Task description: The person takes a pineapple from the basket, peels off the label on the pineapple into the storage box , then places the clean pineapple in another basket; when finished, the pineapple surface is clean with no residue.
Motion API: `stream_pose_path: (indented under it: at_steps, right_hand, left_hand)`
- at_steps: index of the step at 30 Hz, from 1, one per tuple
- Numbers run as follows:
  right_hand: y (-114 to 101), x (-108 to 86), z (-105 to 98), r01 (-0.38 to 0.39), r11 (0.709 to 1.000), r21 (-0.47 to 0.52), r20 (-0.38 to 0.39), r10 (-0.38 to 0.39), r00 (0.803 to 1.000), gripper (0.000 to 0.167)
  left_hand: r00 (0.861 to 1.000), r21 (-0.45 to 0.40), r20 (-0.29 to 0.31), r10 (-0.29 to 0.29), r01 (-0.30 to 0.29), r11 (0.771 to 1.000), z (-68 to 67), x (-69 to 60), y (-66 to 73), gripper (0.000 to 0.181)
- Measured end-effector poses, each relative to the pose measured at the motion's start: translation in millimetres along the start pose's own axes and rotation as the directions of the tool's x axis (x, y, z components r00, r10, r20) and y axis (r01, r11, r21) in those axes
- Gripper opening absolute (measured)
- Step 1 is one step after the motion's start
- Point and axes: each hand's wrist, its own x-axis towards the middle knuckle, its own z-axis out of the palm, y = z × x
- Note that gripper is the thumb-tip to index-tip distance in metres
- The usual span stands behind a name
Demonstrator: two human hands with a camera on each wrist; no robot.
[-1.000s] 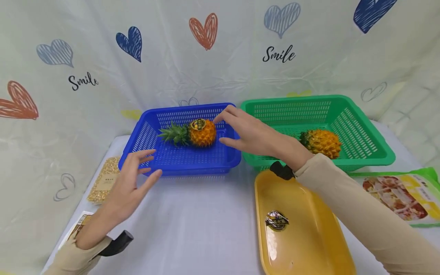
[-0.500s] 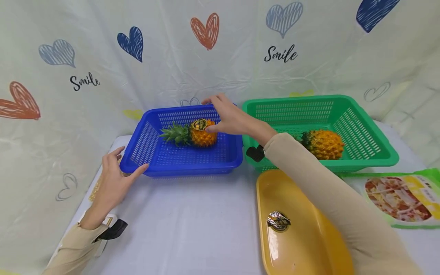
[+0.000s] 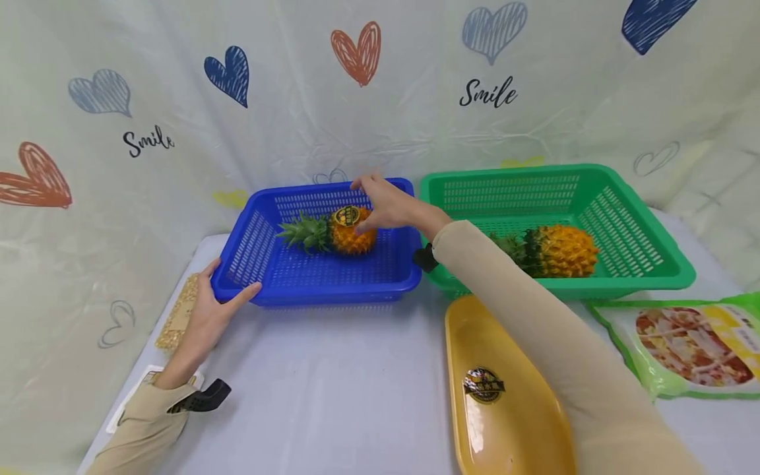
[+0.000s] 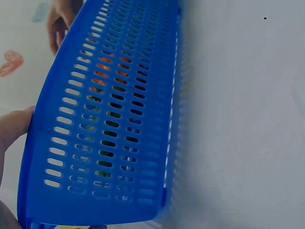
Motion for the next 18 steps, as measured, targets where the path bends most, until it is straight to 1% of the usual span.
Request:
stream_pose_path:
  at_steps: [4,11,14,18]
  right_hand:
    - [0,10.5,4,-0.043,0.999,-0.009,0.048,0.043,0.998,0.083]
    - [-4,20.0,6,-0.119,0.993,-0.028,0.113,0.121,0.986,0.087]
    - [-4,24.4,8,-0.165,0.986,-0.03,0.125,0.167,0.978,0.09]
    - [-5,31.8,12,-0.233,0.971,-0.044,0.113,0.237,0.965,0.093]
  left_hand:
    - [1.0,-0.014,-0.002,-0.001,0.001,1.0,0.2,1.1,-0.5,0.112]
    - [1.0,-0.019,-0.011,-0.002,0.002,1.0,0.4,2.2,-4.1,0.113]
    - [1.0,-0.02,-0.012,0.009,-0.009,1.0,1.2,2.3,-4.6,0.112]
    - [1.0,-0.031,-0.014,0.022,-0.023,0.999,2.5,2.8,-5.3,0.11]
